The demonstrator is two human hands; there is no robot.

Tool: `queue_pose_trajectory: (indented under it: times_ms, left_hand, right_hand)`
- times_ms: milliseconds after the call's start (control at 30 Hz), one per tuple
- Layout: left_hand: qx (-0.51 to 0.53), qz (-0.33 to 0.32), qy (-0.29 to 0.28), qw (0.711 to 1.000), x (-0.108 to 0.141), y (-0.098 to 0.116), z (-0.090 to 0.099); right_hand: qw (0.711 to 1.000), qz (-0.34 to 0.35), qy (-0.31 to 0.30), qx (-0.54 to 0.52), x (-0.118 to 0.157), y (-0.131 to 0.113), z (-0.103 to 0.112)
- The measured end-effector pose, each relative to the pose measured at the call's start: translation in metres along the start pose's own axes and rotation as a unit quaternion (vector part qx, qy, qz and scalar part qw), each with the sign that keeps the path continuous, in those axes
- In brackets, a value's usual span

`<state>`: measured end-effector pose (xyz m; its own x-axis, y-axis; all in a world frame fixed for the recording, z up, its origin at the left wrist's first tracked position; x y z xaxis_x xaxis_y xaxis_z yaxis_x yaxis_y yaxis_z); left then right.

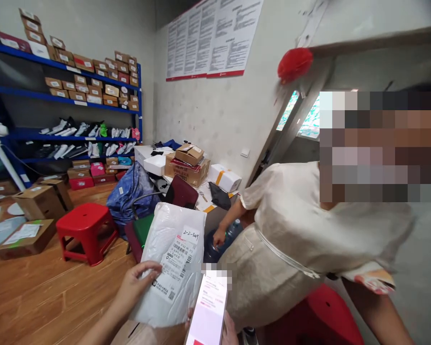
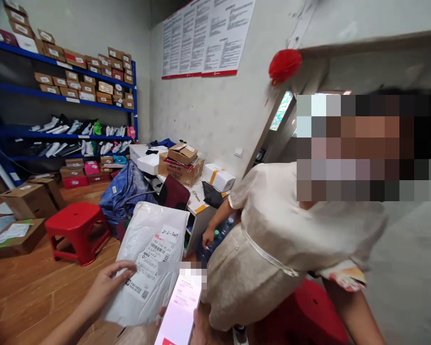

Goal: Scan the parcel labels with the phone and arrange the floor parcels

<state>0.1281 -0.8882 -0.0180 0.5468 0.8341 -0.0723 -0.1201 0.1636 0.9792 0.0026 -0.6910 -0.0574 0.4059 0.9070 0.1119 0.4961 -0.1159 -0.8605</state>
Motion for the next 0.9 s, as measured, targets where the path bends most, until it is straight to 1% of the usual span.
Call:
queue_pose_trajectory:
  times_ms: [67, 133, 233, 300, 400, 467, 533, 567, 667, 767, 833, 867, 900]
  left_hand:
    - [0.007, 0.011, 0.009, 1.000, -0.017, -0.005, 0.013]
    - [0.018, 0.022, 0.024, 0.999, -0.031, -0.012, 0.022]
    - [0.037, 0.038, 0.053, 0.997, -0.048, -0.023, 0.031]
    - [0.043, 0.044, 0.076, 0.995, -0.059, -0.029, 0.035]
    - [0.029, 0.043, 0.115, 0.992, -0.075, -0.036, 0.043]
    - [0.013, 0.036, 0.146, 0.989, -0.084, -0.039, 0.051]
    - [-0.005, 0.032, 0.174, 0.984, -0.091, -0.042, 0.061]
    - [-0.016, 0.033, 0.186, 0.982, -0.095, -0.043, 0.066]
    - [-0.051, 0.049, 0.217, 0.974, -0.106, -0.046, 0.077]
    - [-0.061, 0.053, 0.241, 0.967, -0.115, -0.046, 0.081]
    - [-0.061, 0.049, 0.251, 0.965, -0.120, -0.045, 0.081]
    - [-0.064, 0.047, 0.257, 0.963, -0.122, -0.045, 0.080]
    - [-0.067, 0.047, 0.262, 0.961, -0.124, -0.045, 0.080]
  right_hand:
    - [0.999, -0.019, -0.005, -0.025, -0.026, 0.005, -0.005]
    - [0.995, -0.055, -0.017, -0.085, -0.048, 0.011, -0.008]
    - [0.974, -0.110, -0.035, -0.194, -0.076, 0.013, -0.009]
    - [0.966, -0.121, -0.038, -0.225, -0.094, 0.008, -0.011]
    - [0.961, -0.138, -0.017, -0.238, -0.122, -0.007, -0.016]
    - [0.960, -0.150, 0.012, -0.234, -0.141, -0.019, -0.022]
    - [0.961, -0.155, 0.023, -0.227, -0.160, -0.029, -0.028]
    - [0.962, -0.156, 0.013, -0.224, -0.170, -0.034, -0.031]
    - [0.958, -0.168, -0.042, -0.229, -0.196, -0.043, -0.039]
    - [0.950, -0.193, -0.072, -0.235, -0.219, -0.047, -0.044]
    - [0.944, -0.224, -0.069, -0.232, -0.232, -0.047, -0.047]
    - [0.943, -0.239, -0.056, -0.224, -0.238, -0.047, -0.047]
    - [0.947, -0.244, -0.032, -0.207, -0.243, -0.046, -0.047]
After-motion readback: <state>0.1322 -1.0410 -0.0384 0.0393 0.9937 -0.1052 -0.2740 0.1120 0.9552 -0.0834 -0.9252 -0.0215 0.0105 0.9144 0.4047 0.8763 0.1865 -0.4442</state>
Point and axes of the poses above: each hand's wrist, its own x-axis away from the middle knuckle, its own z-axis out of the back of the hand, y = z × x, the point moved 2 cm from there along -x, towards the middle knuckle, and after that the axes turned 2 degrees about -x, right-handed, at the moved point
